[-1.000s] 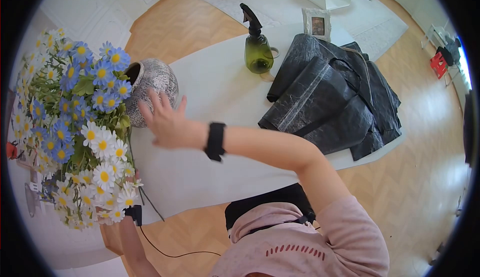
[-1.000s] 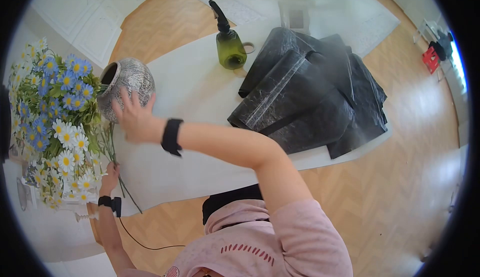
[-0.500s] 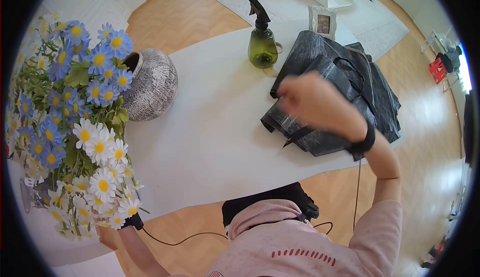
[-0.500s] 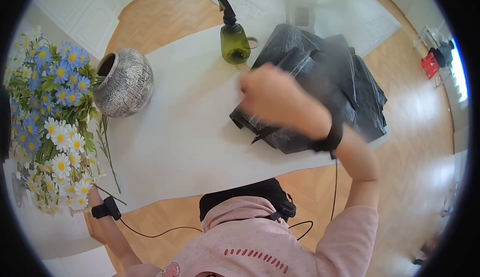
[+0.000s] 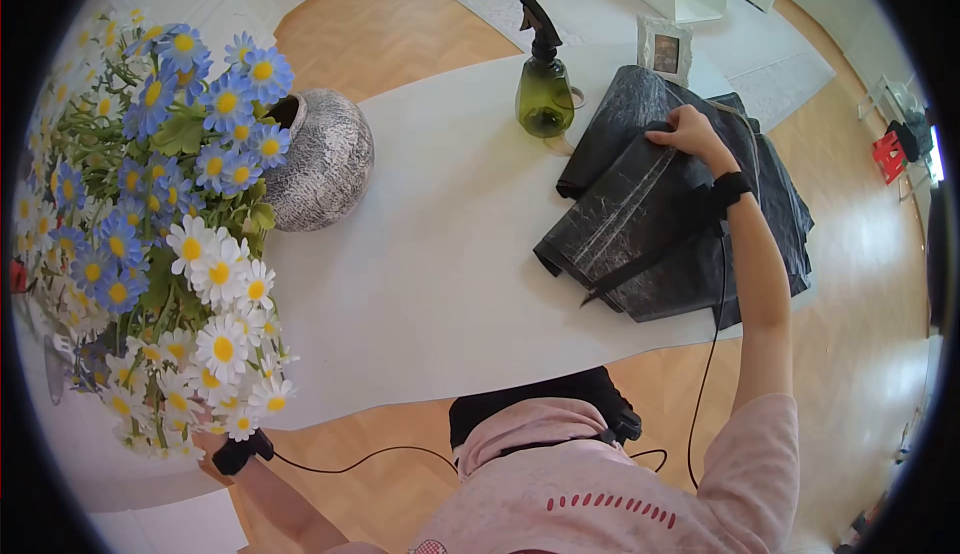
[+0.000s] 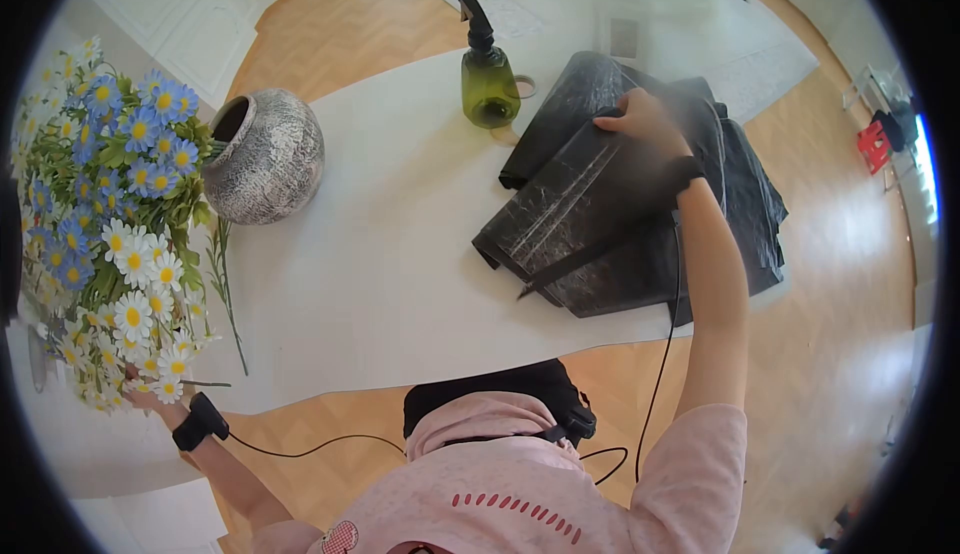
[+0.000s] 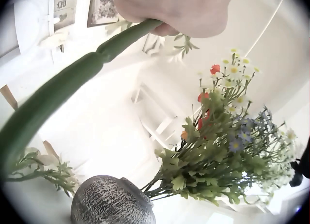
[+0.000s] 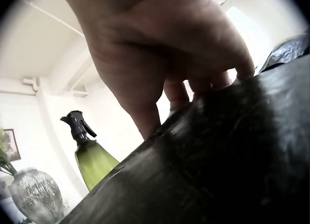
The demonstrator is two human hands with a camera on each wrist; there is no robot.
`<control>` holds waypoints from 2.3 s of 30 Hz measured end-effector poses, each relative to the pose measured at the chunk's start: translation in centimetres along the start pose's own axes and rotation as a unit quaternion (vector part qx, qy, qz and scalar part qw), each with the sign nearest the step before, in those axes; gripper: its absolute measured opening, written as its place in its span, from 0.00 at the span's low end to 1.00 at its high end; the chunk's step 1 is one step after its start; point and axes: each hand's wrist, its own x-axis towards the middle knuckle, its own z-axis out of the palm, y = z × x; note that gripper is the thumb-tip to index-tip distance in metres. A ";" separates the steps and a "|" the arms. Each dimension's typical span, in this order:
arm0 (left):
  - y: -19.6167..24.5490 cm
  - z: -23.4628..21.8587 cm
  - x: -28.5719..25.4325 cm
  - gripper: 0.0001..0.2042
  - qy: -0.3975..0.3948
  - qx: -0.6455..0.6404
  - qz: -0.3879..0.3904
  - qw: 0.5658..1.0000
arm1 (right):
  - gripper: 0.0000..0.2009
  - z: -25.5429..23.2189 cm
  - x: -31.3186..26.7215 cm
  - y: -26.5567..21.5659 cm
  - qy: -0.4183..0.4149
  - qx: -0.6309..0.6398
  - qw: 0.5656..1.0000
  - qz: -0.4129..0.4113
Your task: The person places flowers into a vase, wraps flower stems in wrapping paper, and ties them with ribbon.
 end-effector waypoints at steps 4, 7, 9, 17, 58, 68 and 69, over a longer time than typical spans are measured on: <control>3.4 -1.6 1.1 0.11 0.097 -0.027 -0.019 0.995 | 0.17 -1.9 0.9 -0.5 -0.004 0.092 0.995 -0.042; 2.7 -3.5 3.6 0.10 0.144 -0.046 -0.028 0.988 | 0.14 -4.5 1.6 -1.1 0.128 0.174 0.967 -0.132; 3.7 -5.5 4.1 0.07 0.064 -0.152 -0.074 0.984 | 0.13 -8.8 0.1 -4.1 0.113 0.188 0.963 -0.157; 15.5 -6.8 4.7 0.05 0.099 -0.062 -0.015 0.993 | 0.11 -13.6 -0.8 -5.2 0.250 0.148 0.929 -0.228; 27.8 13.0 -10.2 0.06 -0.510 -0.497 -0.184 0.677 | 0.08 6.7 -3.2 -27.4 0.057 0.067 0.895 -0.437; 22.4 17.4 -14.1 0.07 -0.442 -0.512 -0.309 0.668 | 0.22 2.6 -3.7 -28.0 -0.370 0.497 0.718 -0.318; 22.2 17.7 -14.4 0.07 -0.442 -0.501 -0.310 0.676 | 0.23 2.3 -4.0 -27.2 -0.440 0.597 0.624 -0.247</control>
